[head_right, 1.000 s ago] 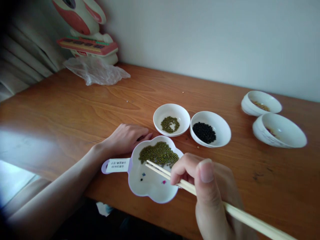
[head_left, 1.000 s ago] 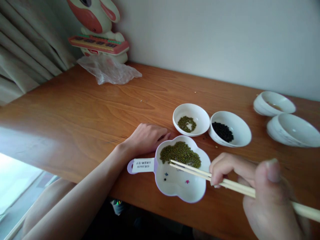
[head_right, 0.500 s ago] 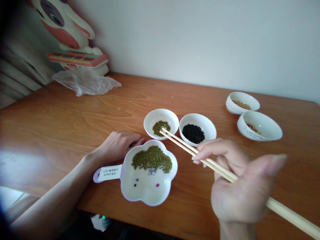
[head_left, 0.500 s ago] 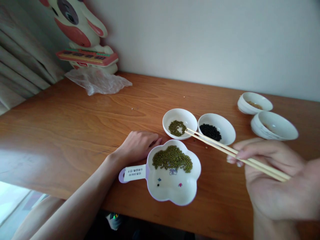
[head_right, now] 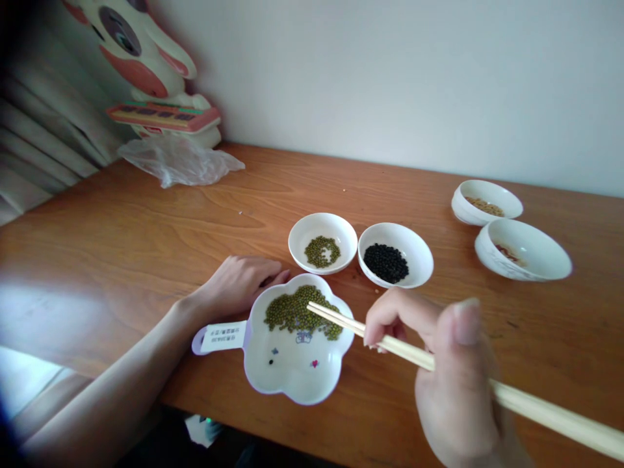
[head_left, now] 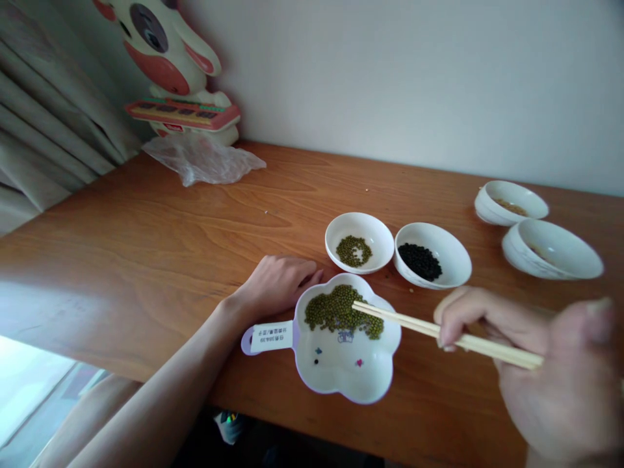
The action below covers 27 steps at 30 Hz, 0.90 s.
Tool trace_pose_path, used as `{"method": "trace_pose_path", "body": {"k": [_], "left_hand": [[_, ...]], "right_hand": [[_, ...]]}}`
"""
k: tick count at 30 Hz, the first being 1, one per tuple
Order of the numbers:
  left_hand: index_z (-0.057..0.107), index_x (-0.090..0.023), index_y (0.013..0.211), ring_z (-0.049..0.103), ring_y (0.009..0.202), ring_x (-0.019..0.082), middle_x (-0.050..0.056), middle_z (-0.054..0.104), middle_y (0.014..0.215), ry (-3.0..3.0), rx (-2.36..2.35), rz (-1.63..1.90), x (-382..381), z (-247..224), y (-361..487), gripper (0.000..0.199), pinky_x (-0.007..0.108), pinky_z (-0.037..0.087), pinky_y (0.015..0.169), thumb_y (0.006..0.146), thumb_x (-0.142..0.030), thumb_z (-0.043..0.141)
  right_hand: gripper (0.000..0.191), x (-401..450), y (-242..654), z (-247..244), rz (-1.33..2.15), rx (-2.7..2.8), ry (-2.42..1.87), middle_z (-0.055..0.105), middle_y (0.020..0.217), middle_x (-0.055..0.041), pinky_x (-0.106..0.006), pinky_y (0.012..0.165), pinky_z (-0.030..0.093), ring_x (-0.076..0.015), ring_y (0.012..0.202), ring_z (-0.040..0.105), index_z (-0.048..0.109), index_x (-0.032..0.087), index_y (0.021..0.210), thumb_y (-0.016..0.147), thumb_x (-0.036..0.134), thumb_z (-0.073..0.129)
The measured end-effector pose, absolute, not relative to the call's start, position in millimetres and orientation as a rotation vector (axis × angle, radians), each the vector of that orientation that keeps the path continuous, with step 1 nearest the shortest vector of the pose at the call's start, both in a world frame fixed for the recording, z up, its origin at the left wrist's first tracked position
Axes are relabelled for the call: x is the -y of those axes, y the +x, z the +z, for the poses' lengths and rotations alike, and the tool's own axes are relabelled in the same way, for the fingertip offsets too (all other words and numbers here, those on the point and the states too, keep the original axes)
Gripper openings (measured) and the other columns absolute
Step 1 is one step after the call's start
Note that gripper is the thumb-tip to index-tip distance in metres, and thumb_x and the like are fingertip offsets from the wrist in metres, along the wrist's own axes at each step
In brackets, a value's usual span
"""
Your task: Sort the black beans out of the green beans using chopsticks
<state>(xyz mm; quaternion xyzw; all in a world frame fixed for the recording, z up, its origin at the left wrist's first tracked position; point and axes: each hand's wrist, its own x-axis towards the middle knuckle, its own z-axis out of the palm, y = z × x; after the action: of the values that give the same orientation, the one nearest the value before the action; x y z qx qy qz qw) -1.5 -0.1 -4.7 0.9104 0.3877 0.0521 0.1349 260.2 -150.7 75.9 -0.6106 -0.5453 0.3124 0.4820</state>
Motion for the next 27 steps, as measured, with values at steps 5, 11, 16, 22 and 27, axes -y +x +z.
{"method": "trace_pose_path", "body": {"k": [5,11,16,22,27], "left_hand": [[0.063,-0.021,0.080,0.054,0.065,0.014,0.000,0.070,0.078,2.637,-1.139,0.134,0.0,-3.7,-0.7,0.040,0.031,0.021,0.060,0.106,-0.041,0.040],[0.061,-0.020,0.079,0.051,0.063,0.013,0.001,0.070,0.078,2.661,-1.138,0.126,0.8,-3.6,0.0,0.043,0.030,0.020,0.060,0.107,-0.042,0.037],[0.061,-0.020,0.079,0.053,0.063,0.013,0.001,0.070,0.077,2.668,-1.139,0.125,1.0,-2.8,-0.1,0.043,0.030,0.021,0.060,0.107,-0.041,0.037],[0.063,-0.019,0.078,0.054,0.065,0.013,0.002,0.071,0.078,2.673,-1.130,0.128,0.7,-1.5,0.5,0.044,0.031,0.024,0.061,0.107,-0.040,0.037],[0.062,-0.019,0.077,0.054,0.064,0.013,0.002,0.070,0.078,2.676,-1.128,0.138,0.3,-3.3,0.2,0.045,0.031,0.023,0.061,0.107,-0.042,0.037]], "right_hand": [[0.082,153.1,253.9,67.9,1.074,1.449,-1.451,0.063,0.069,-0.0043,-0.033,0.063,0.044,-0.0208,0.069,0.059,0.064,0.025,0.069,0.093,0.081,0.009],[0.082,156.0,244.7,59.6,1.271,1.526,-1.421,0.062,0.073,-0.0028,-0.034,0.067,0.041,-0.0198,0.072,0.057,0.060,0.024,0.073,0.089,0.086,0.009],[0.080,154.8,245.7,55.2,1.272,1.527,-1.448,0.061,0.074,-0.0023,-0.034,0.068,0.041,-0.0198,0.072,0.057,0.060,0.024,0.077,0.091,0.083,0.009],[0.080,155.6,244.2,53.7,1.280,1.534,-1.459,0.060,0.072,-0.0020,-0.035,0.067,0.041,-0.0202,0.070,0.056,0.058,0.025,0.077,0.090,0.085,0.006],[0.077,152.4,243.3,51.0,1.218,1.544,-1.447,0.062,0.072,-0.0025,-0.035,0.067,0.042,-0.0202,0.070,0.059,0.061,0.025,0.075,0.095,0.078,0.009]]}}
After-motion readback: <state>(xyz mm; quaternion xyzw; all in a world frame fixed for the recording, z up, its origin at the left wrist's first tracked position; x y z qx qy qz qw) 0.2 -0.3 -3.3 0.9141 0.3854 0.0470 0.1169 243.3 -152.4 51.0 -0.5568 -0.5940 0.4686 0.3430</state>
